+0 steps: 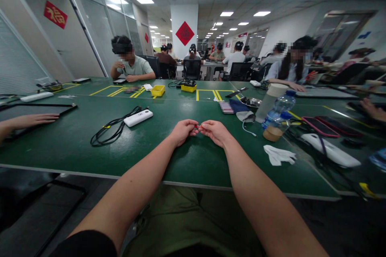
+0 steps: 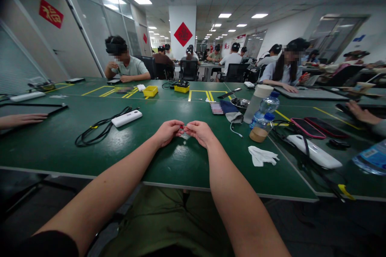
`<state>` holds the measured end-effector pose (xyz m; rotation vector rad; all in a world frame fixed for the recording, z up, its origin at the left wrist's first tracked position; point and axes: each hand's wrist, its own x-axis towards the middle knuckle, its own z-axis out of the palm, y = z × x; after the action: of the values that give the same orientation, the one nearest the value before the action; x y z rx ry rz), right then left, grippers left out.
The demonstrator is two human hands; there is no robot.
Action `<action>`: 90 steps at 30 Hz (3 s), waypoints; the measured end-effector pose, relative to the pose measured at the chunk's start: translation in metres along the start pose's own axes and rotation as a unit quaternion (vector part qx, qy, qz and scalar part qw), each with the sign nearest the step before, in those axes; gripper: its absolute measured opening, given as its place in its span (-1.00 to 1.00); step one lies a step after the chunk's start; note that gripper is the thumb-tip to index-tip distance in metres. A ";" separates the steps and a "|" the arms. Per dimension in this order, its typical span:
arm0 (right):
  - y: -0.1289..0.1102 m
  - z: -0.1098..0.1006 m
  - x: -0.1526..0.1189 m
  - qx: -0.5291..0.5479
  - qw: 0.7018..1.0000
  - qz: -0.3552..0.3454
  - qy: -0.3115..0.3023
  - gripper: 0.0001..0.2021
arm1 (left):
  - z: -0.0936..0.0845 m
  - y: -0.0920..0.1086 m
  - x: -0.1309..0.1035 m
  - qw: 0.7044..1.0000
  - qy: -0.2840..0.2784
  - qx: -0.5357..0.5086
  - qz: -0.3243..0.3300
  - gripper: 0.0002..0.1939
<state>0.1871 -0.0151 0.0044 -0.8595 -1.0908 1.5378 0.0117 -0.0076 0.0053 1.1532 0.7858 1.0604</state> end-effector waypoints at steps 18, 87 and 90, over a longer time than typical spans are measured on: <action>-0.003 0.003 -0.002 0.007 1.000 0.006 0.000 -0.88 | -0.002 0.000 -0.003 1.000 -0.010 0.009 0.010 -0.74; 0.000 0.003 -0.002 -0.007 1.000 0.006 0.000 -0.89 | -0.002 -0.003 0.000 0.999 -0.029 0.015 0.030 -0.78; -0.003 0.003 -0.002 0.013 1.000 0.015 -0.010 -0.94 | -0.003 -0.004 0.001 0.999 -0.028 0.005 0.030 -0.80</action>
<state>0.1852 -0.0176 0.0080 -0.8489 -1.0734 1.5856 0.0099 -0.0061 0.0003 1.2164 0.7167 1.0698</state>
